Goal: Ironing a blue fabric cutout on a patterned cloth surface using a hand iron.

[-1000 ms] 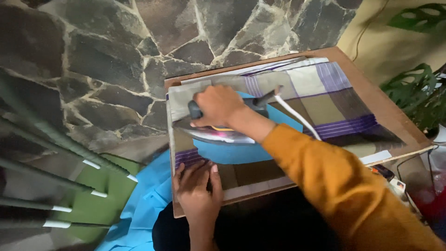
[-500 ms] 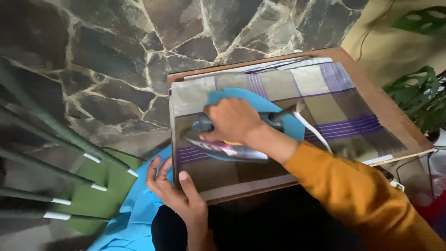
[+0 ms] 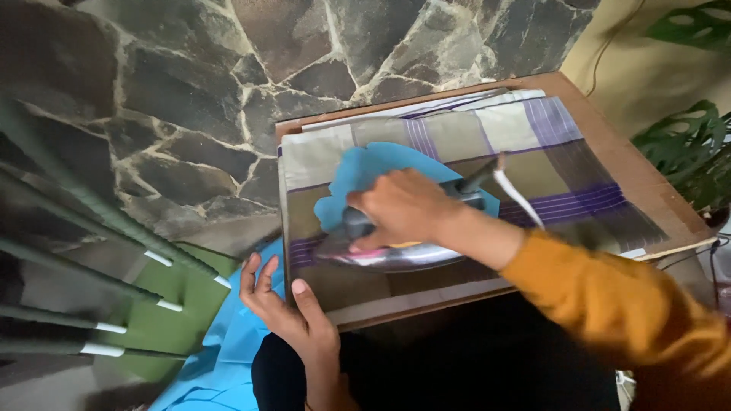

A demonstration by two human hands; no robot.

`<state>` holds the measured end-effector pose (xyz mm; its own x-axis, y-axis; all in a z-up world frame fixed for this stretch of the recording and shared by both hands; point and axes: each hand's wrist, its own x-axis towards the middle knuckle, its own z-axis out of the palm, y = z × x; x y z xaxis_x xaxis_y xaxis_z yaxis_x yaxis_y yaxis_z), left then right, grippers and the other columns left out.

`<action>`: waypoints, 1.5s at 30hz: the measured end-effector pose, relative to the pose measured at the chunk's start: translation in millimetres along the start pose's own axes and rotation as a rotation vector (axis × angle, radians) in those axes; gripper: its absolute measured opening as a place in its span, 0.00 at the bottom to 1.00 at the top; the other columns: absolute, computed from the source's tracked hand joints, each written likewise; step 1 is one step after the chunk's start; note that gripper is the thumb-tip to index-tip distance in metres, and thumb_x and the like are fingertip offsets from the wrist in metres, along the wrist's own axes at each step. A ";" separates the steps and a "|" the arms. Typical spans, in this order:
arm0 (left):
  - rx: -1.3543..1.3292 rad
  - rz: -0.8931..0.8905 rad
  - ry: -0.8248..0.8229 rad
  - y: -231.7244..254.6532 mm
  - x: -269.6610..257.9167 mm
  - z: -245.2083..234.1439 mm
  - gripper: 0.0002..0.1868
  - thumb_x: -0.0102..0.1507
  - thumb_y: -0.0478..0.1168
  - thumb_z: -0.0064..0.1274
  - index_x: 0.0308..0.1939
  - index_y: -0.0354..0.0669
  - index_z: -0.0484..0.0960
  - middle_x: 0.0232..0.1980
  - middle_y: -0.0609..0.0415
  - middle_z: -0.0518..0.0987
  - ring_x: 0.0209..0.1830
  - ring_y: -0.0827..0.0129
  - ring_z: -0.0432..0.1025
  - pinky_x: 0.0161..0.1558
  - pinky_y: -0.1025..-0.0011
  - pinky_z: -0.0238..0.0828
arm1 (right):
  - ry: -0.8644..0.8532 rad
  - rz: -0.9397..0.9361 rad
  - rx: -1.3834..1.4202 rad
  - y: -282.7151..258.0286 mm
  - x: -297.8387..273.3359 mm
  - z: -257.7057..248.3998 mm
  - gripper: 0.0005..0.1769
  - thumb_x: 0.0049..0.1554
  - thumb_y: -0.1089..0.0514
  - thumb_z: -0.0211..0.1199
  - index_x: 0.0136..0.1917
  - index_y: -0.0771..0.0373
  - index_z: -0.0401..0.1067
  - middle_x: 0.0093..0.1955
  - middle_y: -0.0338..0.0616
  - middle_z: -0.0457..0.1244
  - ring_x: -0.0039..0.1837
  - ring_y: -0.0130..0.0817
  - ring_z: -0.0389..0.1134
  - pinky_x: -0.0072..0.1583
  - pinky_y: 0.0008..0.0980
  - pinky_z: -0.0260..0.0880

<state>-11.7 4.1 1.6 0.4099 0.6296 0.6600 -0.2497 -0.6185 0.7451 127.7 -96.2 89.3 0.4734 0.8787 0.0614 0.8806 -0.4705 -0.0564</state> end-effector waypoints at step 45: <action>0.330 0.281 -0.508 0.3 1.3 9.7 0.13 0.55 0.44 0.46 0.32 0.38 0.80 0.45 0.51 0.77 0.54 0.60 0.67 0.58 0.56 0.47 | -0.006 0.284 -0.178 61.0 2.5 -3.5 0.27 0.42 0.34 0.63 0.39 0.60 0.71 0.26 0.45 0.62 0.30 0.40 0.64 0.37 0.36 0.64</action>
<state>-2.8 0.1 1.7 0.7508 0.1742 0.6372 -0.1584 -0.8890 0.4296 182.7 -123.0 89.5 0.7011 0.7103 0.0624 0.7032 -0.7033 0.1045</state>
